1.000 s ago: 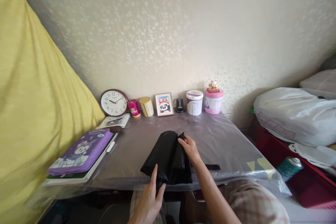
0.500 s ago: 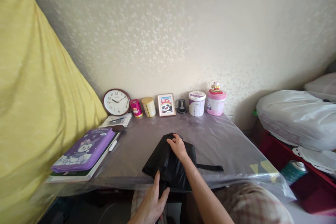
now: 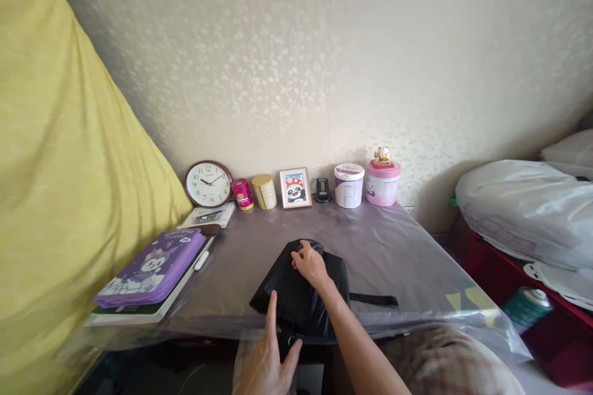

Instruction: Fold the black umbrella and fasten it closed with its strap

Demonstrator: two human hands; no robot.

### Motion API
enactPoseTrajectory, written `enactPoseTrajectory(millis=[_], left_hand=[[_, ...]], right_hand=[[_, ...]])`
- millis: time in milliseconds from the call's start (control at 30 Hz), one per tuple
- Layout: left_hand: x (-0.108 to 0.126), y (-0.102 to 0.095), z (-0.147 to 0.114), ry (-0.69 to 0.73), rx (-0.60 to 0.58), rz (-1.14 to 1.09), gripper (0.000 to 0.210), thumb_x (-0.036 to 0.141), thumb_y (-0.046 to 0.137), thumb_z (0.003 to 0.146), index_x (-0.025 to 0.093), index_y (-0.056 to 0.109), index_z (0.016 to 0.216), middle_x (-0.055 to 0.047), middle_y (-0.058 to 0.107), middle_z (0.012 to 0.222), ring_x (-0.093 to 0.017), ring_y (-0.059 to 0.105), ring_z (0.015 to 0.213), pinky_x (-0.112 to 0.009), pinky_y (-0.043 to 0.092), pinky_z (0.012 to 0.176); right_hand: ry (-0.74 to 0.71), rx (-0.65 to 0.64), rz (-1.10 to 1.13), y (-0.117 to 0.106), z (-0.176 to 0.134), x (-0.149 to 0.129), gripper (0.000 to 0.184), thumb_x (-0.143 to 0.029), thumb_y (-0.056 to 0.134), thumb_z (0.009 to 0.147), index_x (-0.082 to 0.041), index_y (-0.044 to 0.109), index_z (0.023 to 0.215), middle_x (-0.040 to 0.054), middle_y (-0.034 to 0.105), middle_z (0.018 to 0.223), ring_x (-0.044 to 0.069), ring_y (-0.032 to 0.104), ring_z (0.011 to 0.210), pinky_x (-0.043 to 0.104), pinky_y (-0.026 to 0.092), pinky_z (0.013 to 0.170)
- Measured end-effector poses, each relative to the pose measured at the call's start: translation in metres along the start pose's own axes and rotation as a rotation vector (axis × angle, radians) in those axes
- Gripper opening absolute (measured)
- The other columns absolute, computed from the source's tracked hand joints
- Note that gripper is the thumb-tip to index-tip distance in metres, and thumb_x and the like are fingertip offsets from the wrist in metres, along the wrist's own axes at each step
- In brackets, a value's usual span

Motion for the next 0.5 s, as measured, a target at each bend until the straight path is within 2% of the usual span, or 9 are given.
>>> enactPoseTrajectory(millis=[33, 100, 200, 267, 367, 433, 500], left_hand=[[0.007, 0.0, 0.0, 0.052, -0.035, 0.004, 0.078, 0.035, 0.039, 0.085, 0.016, -0.009, 0.142, -0.012, 0.046, 0.134, -0.017, 0.055, 0.109, -0.022, 0.041, 0.085], [0.016, 0.002, 0.002, 0.071, -0.127, 0.031, 0.079, 0.031, 0.042, 0.084, 0.017, -0.01, 0.142, -0.012, 0.049, 0.131, -0.017, 0.056, 0.107, -0.022, 0.041, 0.083], [0.017, 0.007, 0.008, -0.001, -0.225, 0.121, 0.073, 0.027, 0.041, 0.086, 0.018, -0.004, 0.143, -0.008, 0.066, 0.103, -0.017, 0.063, 0.089, -0.022, 0.042, 0.075], [0.015, 0.009, 0.011, -0.017, -0.243, 0.143, 0.066, 0.025, 0.036, 0.088, 0.019, 0.0, 0.143, -0.006, 0.069, 0.091, -0.017, 0.064, 0.083, -0.022, 0.042, 0.071], [0.014, 0.009, 0.013, -0.002, -0.245, 0.117, 0.062, 0.025, 0.031, 0.09, 0.019, 0.001, 0.143, -0.006, 0.069, 0.094, -0.016, 0.065, 0.082, -0.021, 0.041, 0.068], [0.013, 0.008, 0.013, -0.005, -0.251, 0.115, 0.061, 0.025, 0.03, 0.09, 0.018, 0.0, 0.143, -0.007, 0.069, 0.093, -0.016, 0.065, 0.08, -0.021, 0.041, 0.068], [0.012, 0.008, 0.013, -0.022, -0.253, 0.12, 0.061, 0.025, 0.029, 0.09, 0.016, -0.001, 0.143, -0.007, 0.069, 0.09, -0.017, 0.065, 0.079, -0.021, 0.041, 0.067]], right_hand=[[-0.002, 0.008, -0.017, 0.0, 0.0, -0.001, 0.042, -0.021, 0.045, 0.082, -0.009, 0.045, 0.122, 0.004, 0.07, 0.072, 0.017, 0.065, 0.08, 0.023, 0.041, 0.069], [-0.02, 0.032, -0.043, 0.001, 0.0, -0.003, 0.039, -0.02, 0.046, 0.081, -0.011, 0.048, 0.119, 0.0041, 0.07, 0.073, 0.018, 0.065, 0.081, 0.024, 0.041, 0.068], [-0.071, 0.054, -0.025, 0.0, -0.001, -0.006, 0.03, -0.019, 0.046, 0.081, -0.016, 0.055, 0.109, 0.0022, 0.069, 0.071, 0.017, 0.065, 0.075, 0.025, 0.042, 0.067], [-0.14, 0.038, 0.05, -0.002, -0.005, -0.008, 0.026, -0.018, 0.046, 0.081, -0.018, 0.057, 0.105, -0.0002, 0.068, 0.068, 0.015, 0.064, 0.07, 0.024, 0.043, 0.066], [-0.342, 0.04, 0.164, -0.011, -0.025, -0.013, 0.022, -0.021, 0.045, 0.085, -0.021, 0.059, 0.101, -0.0002, 0.068, 0.077, 0.014, 0.063, 0.073, 0.023, 0.045, 0.069], [-0.498, 0.114, 0.165, -0.02, -0.047, -0.015, 0.021, -0.023, 0.043, 0.087, -0.022, 0.061, 0.097, 0.0023, 0.067, 0.09, 0.015, 0.061, 0.084, 0.026, 0.045, 0.079], [-0.614, 0.127, 0.143, -0.022, -0.069, -0.013, 0.022, -0.024, 0.041, 0.089, -0.022, 0.062, 0.096, 0.0033, 0.066, 0.091, 0.015, 0.059, 0.088, 0.029, 0.044, 0.084]])
Point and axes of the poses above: each hand's wrist, its own z-axis towards the middle knuckle, its own y-axis out of the palm, x = y × z, the point moved 6 cm from there along z, towards the middle knuckle
